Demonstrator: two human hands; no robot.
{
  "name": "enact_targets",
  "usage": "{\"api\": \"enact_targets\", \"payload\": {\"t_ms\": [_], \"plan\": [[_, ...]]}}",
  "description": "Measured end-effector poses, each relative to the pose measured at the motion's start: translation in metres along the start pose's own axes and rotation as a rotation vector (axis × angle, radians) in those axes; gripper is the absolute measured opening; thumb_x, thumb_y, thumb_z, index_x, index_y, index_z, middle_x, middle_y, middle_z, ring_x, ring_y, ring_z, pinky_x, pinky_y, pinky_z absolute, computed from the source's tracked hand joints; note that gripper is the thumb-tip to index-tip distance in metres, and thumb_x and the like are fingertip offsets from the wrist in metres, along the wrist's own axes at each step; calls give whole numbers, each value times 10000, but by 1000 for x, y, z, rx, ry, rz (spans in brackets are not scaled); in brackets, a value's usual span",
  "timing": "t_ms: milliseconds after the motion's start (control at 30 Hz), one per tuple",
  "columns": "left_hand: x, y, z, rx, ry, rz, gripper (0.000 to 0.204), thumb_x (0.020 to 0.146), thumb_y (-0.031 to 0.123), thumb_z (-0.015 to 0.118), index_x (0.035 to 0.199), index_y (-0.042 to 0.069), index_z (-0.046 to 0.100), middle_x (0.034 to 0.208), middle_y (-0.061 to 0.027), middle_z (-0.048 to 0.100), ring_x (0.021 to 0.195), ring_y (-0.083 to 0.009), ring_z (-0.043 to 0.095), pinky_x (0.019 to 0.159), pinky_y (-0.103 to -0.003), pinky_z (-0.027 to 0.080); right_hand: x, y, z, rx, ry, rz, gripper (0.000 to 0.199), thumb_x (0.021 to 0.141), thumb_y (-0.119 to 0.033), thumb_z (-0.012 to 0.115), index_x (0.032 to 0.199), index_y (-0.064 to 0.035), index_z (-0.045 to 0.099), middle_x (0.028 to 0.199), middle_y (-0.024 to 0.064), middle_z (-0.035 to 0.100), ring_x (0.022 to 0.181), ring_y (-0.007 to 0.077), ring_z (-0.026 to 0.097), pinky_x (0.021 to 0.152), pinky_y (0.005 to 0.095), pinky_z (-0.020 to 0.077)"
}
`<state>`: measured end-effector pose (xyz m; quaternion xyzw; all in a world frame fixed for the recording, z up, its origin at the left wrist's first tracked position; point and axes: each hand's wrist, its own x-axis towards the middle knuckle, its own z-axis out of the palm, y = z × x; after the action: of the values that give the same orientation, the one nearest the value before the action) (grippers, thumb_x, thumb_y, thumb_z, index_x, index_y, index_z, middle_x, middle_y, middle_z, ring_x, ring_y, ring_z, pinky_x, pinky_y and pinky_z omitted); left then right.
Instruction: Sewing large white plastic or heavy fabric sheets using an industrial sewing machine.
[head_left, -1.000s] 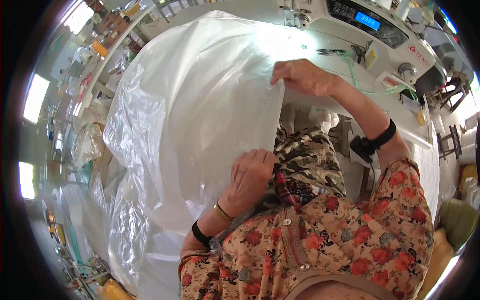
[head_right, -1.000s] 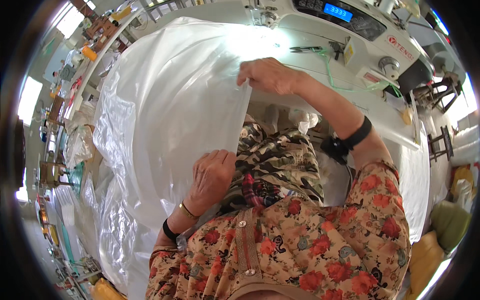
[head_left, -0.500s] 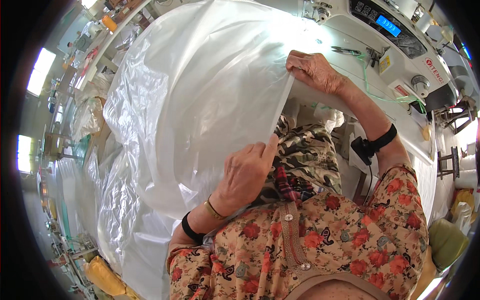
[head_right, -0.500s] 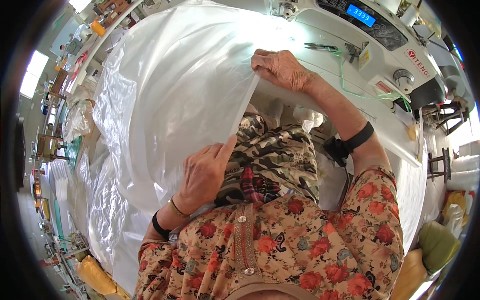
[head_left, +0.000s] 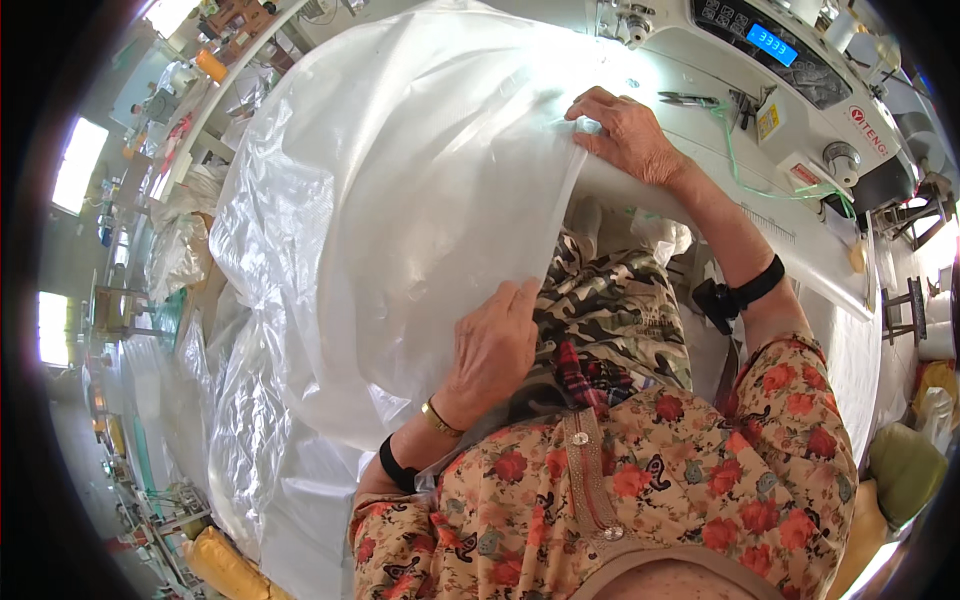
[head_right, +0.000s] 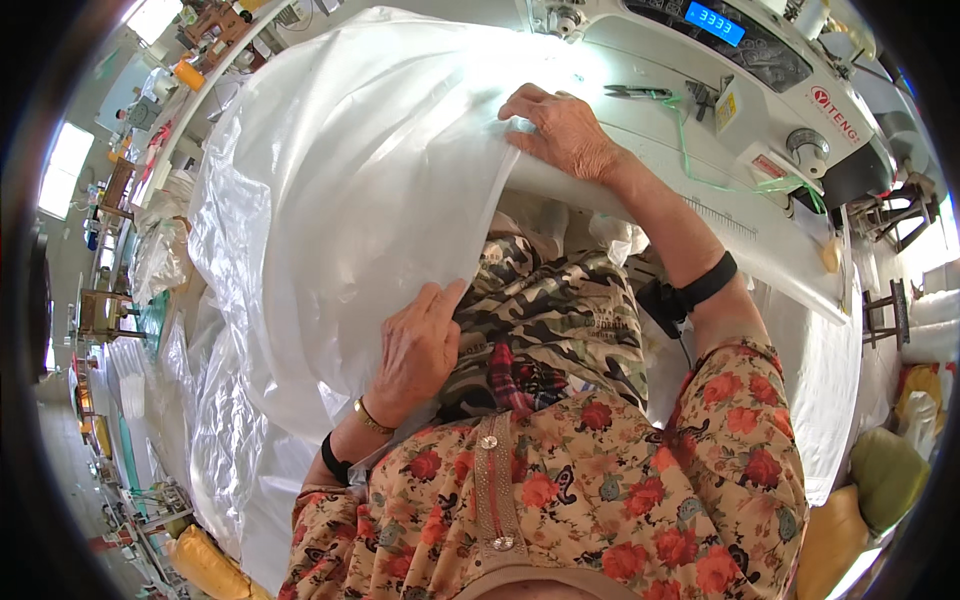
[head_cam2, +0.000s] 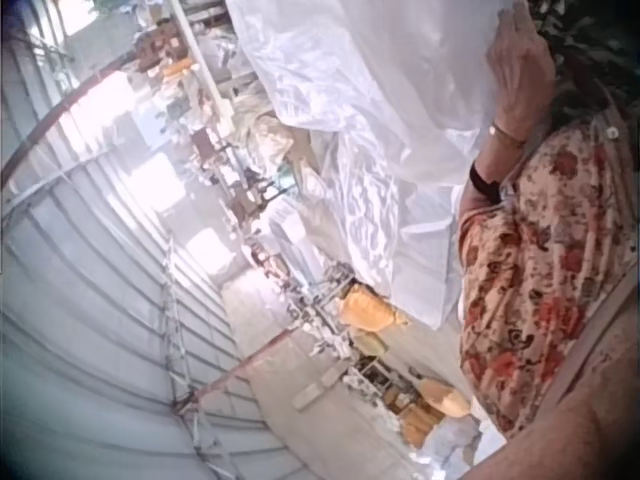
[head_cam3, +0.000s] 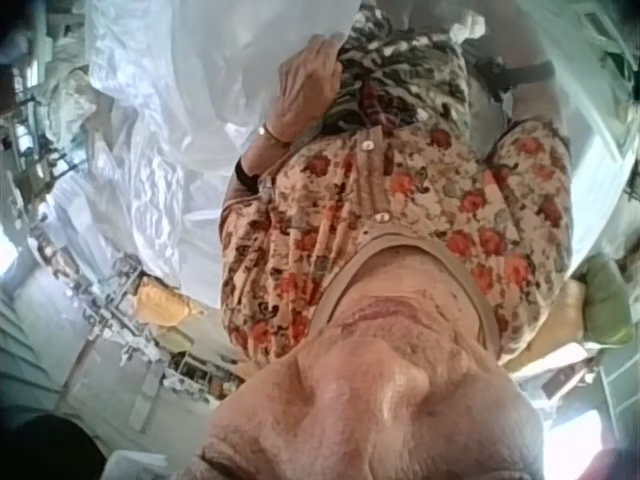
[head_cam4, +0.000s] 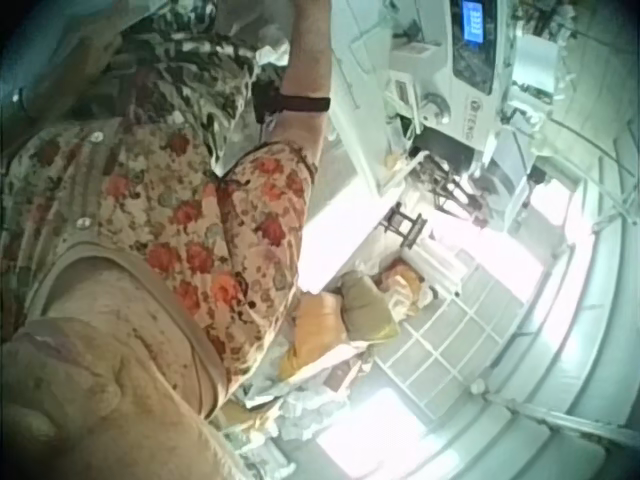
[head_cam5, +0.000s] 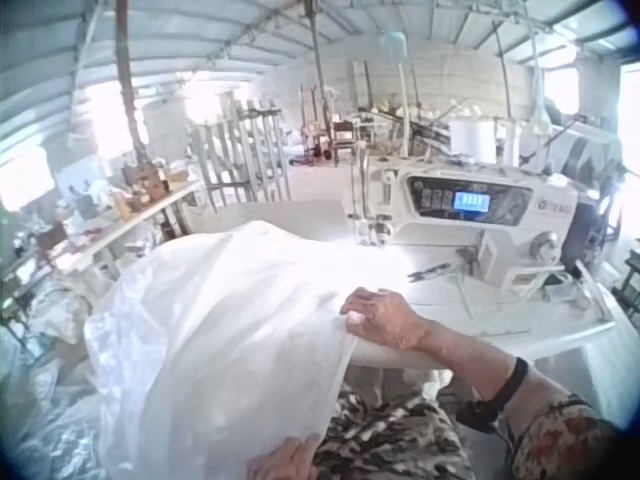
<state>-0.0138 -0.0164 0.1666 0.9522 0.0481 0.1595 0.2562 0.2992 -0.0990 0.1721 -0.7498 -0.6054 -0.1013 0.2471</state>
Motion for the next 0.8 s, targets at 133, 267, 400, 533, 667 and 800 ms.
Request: {"api": "enact_targets", "payload": {"t_ms": [133, 267, 400, 533, 667, 800], "plan": [[5, -2, -3, -19, -5, 2, 391, 810, 3, 564, 1200, -13, 563, 966, -181, 572, 796, -383, 610, 685, -450, 495, 6, 1, 3, -81, 47, 74, 253, 859, -253, 678, 1051, -91, 647, 1083, 81, 651, 930, 299, 640, 854, 436, 482], [-4, -6, 6, -55, -6, 7, 341, 835, 34, 587, 1173, -12, 570, 958, -187, 582, 807, -399, 609, 686, -452, 501, 8, -5, 1, -70, 50, 69, 258, 810, -235, 712, 1016, -87, 664, 1065, 98, 650, 877, 273, 634, 825, 413, 458], [-2, -16, 27, -58, 31, 68, 329, 863, 74, 613, 1174, -19, 567, 947, -186, 586, 794, -390, 617, 673, -443, 513, -3, 5, 1, -37, 31, 93, 268, 776, -212, 734, 1001, -88, 657, 1063, 95, 641, 919, 267, 618, 825, 402, 441], [-7, -9, 14, 61, -17, 22, 314, 863, 62, 614, 1161, -22, 563, 910, -173, 578, 739, -374, 624, 643, -431, 517, -1, -5, -4, -37, 27, 81, 271, 782, -210, 729, 1012, -89, 651, 1077, 91, 627, 1008, 278, 596, 845, 416, 432], [2, -11, 7, -17, 30, 17, 238, 849, 51, 607, 1077, -9, 582, 891, -166, 593, 727, -380, 626, 642, -437, 516, 1, 0, 6, -36, 55, 97, 272, 771, -205, 743, 1007, -98, 660, 1095, 92, 622, 1062, 274, 578, 884, 418, 425], [8, -15, 10, -152, 84, 90, 186, 829, 69, 612, 1000, -4, 602, 893, -162, 616, 758, -380, 630, 655, -445, 517, 1, -1, 3, -55, 50, 121, 295, 762, -221, 752, 1013, -89, 671, 1095, 86, 623, 1078, 265, 573, 913, 417, 411]]}}
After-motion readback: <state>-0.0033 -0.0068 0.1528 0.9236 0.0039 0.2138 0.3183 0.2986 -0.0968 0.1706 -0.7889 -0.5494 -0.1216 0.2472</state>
